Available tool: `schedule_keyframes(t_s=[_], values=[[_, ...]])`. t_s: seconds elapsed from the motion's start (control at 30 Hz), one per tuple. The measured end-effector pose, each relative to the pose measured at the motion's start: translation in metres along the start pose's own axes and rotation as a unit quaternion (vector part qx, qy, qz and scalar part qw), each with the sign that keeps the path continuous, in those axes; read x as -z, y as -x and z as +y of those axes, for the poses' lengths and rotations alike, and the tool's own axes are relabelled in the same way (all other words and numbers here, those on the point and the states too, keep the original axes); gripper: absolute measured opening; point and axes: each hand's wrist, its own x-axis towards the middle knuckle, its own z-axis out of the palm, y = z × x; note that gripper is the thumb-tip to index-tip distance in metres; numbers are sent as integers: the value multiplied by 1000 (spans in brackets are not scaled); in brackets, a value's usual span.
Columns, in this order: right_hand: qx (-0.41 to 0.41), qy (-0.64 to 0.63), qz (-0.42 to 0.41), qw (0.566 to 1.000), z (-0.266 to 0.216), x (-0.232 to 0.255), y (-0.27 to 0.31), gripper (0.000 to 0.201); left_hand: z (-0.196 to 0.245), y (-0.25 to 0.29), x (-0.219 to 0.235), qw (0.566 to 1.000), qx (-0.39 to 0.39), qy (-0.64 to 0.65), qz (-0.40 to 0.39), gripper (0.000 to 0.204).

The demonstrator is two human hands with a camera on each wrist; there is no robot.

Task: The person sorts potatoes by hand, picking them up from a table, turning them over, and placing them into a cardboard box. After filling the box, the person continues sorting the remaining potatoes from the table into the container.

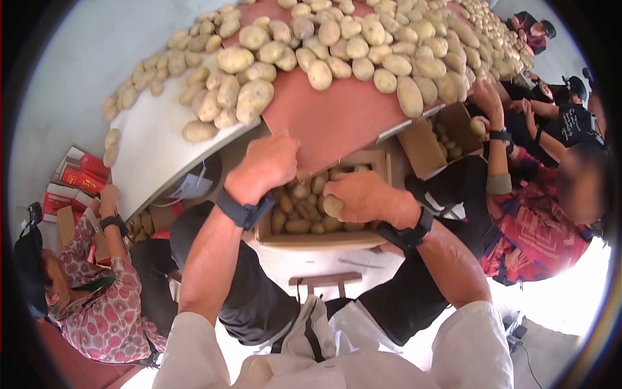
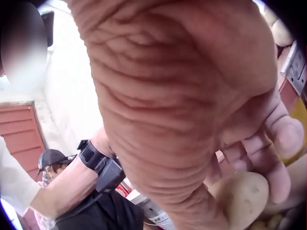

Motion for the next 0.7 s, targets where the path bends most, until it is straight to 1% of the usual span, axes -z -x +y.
schedule_keyframes(t_s=[0.03, 0.07, 0.13, 0.17, 0.23, 0.37, 0.43, 0.47, 0.53, 0.57, 0.63, 0.67, 0.7], values=[[-19, 3, 2, 1000, -1, 0, -1, 43, 4, 1, 3, 1000, 11, 8, -6, 37], [-17, 8, 7, 1000, 0, 0, -2, 43, 5, 0, 4, 1000, 11, 4, 0, 37], [-87, 8, 62, 994, -1, 1, -2, 43, 4, -2, 1, 1000, 21, 7, -22, 37], [-87, 9, 62, 994, -1, 4, -1, 43, 2, -2, -3, 1000, 22, 8, -21, 37], [-104, -23, 133, 985, -3, 14, 4, 39, -1, -1, -8, 998, -25, 17, 58, 17], [-122, -34, 109, 986, 7, 28, 4, 35, 3, 0, -2, 998, -20, 24, 50, 16], [-155, -28, 97, 983, 7, 43, 2, 31, 5, -3, 7, 999, 21, 37, 12, 35], [-154, -27, 104, 982, 14, 47, -1, 31, 7, -5, 10, 999, 19, 31, 16, 35], [-132, -55, 154, 978, 33, 52, -14, 33, 10, -6, 15, 997, 33, 48, 51, 36], [-129, -55, 164, 976, 40, 56, -24, 33, 10, -6, 19, 997, 31, 40, 57, 36], [-153, -42, 223, 962, 56, 68, -42, 40, 13, -9, 23, 993, 28, 85, 75, 38], [-152, -37, 226, 961, 62, 73, -51, 40, 12, -12, 21, 992, 20, 88, 93, 37], [-177, -43, 246, 952, 63, 79, -62, 46, 13, -14, 21, 991, 20, 89, 98, 37]])
